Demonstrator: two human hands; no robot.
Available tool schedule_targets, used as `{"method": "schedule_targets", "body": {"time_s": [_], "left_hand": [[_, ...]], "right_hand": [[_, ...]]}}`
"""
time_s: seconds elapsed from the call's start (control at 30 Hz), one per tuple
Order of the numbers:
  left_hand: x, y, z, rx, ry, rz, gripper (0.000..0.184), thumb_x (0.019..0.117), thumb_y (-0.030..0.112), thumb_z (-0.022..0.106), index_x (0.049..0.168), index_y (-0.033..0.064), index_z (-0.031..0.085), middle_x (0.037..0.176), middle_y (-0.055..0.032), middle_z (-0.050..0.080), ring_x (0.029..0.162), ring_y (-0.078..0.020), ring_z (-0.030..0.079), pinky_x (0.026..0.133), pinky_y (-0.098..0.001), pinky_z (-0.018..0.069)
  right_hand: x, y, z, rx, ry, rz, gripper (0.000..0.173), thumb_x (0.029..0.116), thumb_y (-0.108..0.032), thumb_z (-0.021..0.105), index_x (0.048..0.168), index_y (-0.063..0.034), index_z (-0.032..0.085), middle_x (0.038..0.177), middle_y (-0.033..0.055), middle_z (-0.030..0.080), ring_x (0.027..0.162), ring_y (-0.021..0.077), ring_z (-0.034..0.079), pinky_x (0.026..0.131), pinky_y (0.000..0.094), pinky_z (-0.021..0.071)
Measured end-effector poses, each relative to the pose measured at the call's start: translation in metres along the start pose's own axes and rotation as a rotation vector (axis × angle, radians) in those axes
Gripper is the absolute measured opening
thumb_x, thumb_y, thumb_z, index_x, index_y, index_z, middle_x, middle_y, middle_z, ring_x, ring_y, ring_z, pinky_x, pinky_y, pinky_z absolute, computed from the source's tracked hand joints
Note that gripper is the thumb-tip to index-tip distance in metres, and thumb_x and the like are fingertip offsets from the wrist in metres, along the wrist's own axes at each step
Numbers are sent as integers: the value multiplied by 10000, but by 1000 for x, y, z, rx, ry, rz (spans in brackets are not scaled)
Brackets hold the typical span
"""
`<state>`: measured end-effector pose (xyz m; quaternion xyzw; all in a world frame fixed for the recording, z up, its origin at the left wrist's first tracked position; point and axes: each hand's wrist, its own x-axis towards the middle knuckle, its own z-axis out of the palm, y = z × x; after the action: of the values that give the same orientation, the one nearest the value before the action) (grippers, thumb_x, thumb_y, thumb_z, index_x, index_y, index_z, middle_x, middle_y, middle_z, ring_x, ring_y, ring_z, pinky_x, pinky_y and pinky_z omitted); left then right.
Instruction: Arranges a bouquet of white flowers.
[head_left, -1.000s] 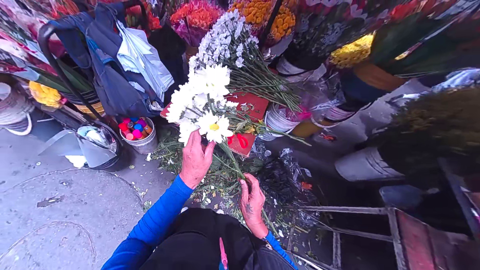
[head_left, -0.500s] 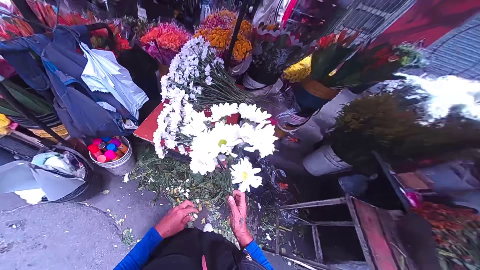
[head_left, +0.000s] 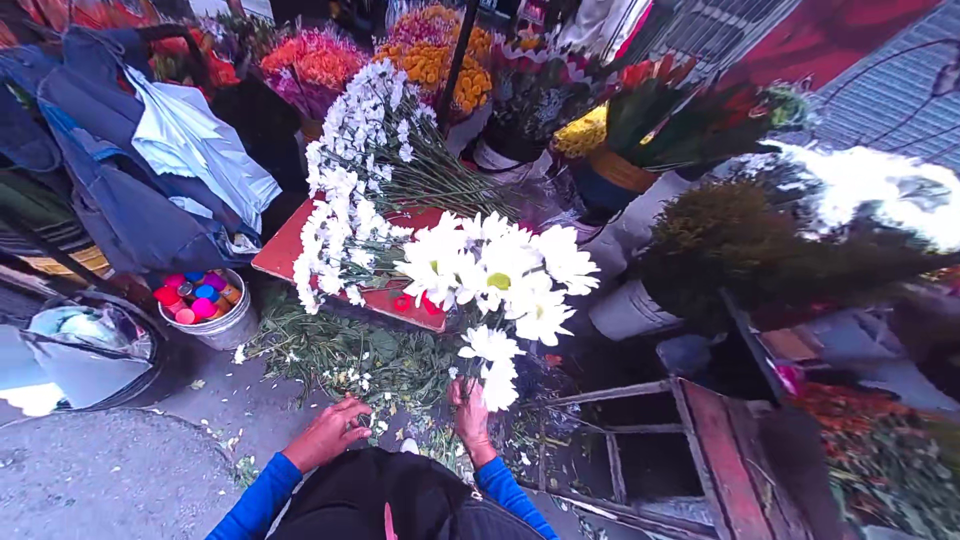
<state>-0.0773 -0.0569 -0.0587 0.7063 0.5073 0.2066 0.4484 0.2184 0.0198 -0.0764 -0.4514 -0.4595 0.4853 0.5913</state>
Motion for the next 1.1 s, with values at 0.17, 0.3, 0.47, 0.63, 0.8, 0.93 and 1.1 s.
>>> {"method": "schedule_targets", "body": {"time_s": [0.17, 0.3, 0.47, 0.63, 0.8, 0.93, 1.1], "left_hand": [[-1, -5, -4, 14, -132, 27, 424, 990, 314, 677, 1325, 56, 655, 1235, -177, 670, 1049, -293, 681, 981, -477, 536], [-1, -10, -9, 10, -151, 16, 431, 989, 319, 675, 1327, 51, 654, 1254, -172, 671, 1091, -299, 673, 1015, -498, 514], [2, -19, -16, -16, -85, 96, 395, 982, 325, 681, 1269, 54, 689, 1175, -154, 702, 1021, -249, 696, 948, -438, 558], [16, -32, -23, -12, -28, 127, 352, 980, 340, 686, 1209, 75, 722, 1110, -116, 727, 985, -205, 710, 931, -411, 574], [40, -34, -30, -15, 18, 76, 350, 979, 341, 688, 1191, 66, 725, 1086, -124, 731, 971, -217, 710, 929, -415, 570], [71, -32, -33, 51, 44, 75, 350, 979, 340, 688, 1186, 61, 734, 1112, -131, 735, 962, -233, 725, 915, -446, 587], [109, -14, -41, 62, 279, 11, 278, 943, 265, 717, 1122, 56, 756, 1054, -101, 752, 910, -197, 737, 865, -401, 613]], "right_hand": [[6, -8, -1, 73, 5, 54, 301, 1019, -272, 378, 828, -176, 591, 607, -124, 542, 533, -1, 510, 542, 193, 460], [11, -22, -2, 128, -24, 127, 345, 1044, -402, 424, 819, -192, 580, 585, -122, 514, 519, 19, 498, 551, 211, 460], [20, -38, -10, 41, 32, 70, 334, 1027, -227, 345, 823, -186, 607, 624, -121, 572, 542, -12, 517, 542, 165, 451], [42, -57, -46, -163, 113, -81, 227, 1007, -212, 505, 858, -199, 675, 695, -136, 646, 582, -35, 566, 548, 152, 483], [117, -98, -81, -398, 80, -232, 127, 994, -186, 576, 935, -126, 671, 742, -130, 604, 611, -32, 524, 570, 147, 450], [198, -128, -80, -568, 37, -285, 201, 1008, -251, 591, 939, -81, 672, 740, -97, 584, 628, -36, 515, 592, 160, 444], [308, -148, -51, -637, -91, -342, 273, 1041, -298, 560, 1013, -57, 685, 750, -47, 601, 633, 8, 531, 608, 218, 461]]}}
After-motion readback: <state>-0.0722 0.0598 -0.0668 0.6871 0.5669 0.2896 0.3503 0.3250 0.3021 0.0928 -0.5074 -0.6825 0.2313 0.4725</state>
